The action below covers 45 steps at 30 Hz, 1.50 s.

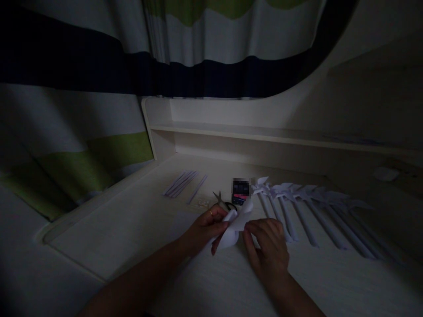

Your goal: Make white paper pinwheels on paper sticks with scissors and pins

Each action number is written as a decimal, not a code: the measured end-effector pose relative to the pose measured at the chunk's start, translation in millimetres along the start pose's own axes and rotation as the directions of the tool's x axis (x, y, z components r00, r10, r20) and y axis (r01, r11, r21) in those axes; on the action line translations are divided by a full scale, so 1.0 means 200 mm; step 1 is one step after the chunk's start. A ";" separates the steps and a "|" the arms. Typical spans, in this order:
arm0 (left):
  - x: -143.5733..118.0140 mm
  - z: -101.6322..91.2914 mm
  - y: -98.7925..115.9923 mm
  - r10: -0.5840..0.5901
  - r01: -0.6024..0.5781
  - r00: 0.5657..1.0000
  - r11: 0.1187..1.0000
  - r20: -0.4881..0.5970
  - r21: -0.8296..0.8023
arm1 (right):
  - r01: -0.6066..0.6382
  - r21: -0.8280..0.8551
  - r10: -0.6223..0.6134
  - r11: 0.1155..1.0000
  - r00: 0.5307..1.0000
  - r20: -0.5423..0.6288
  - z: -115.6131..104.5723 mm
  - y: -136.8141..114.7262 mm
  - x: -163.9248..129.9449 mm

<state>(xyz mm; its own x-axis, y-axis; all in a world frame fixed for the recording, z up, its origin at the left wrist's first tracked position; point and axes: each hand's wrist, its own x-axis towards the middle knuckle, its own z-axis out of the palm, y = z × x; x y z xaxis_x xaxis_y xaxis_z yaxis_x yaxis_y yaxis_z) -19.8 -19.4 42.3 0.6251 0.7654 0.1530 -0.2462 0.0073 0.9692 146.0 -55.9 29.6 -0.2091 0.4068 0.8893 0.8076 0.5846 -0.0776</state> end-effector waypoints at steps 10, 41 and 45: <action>-0.02 0.00 0.02 -0.042 0.057 0.995 0.984 -0.093 0.167 | 0.194 -0.216 -0.191 0.957 0.981 0.036 -0.03 -0.01 0.04; -0.03 0.01 0.03 0.034 -0.004 0.994 0.964 -0.108 0.264 | -0.744 0.556 0.727 0.372 0.606 0.324 0.01 -0.11 0.03; -0.03 0.01 0.03 0.062 -0.031 0.994 0.951 -0.091 0.308 | -0.769 0.616 0.739 0.170 0.513 0.436 0.00 -0.12 0.06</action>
<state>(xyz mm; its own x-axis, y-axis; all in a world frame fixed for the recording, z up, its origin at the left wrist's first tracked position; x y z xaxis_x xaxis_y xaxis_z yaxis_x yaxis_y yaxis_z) -23.2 -26.1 47.6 0.5390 0.8196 0.1945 -0.0252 -0.2151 0.9763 123.1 -64.8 42.0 0.2494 0.9471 0.2020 -0.0416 0.2189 -0.9749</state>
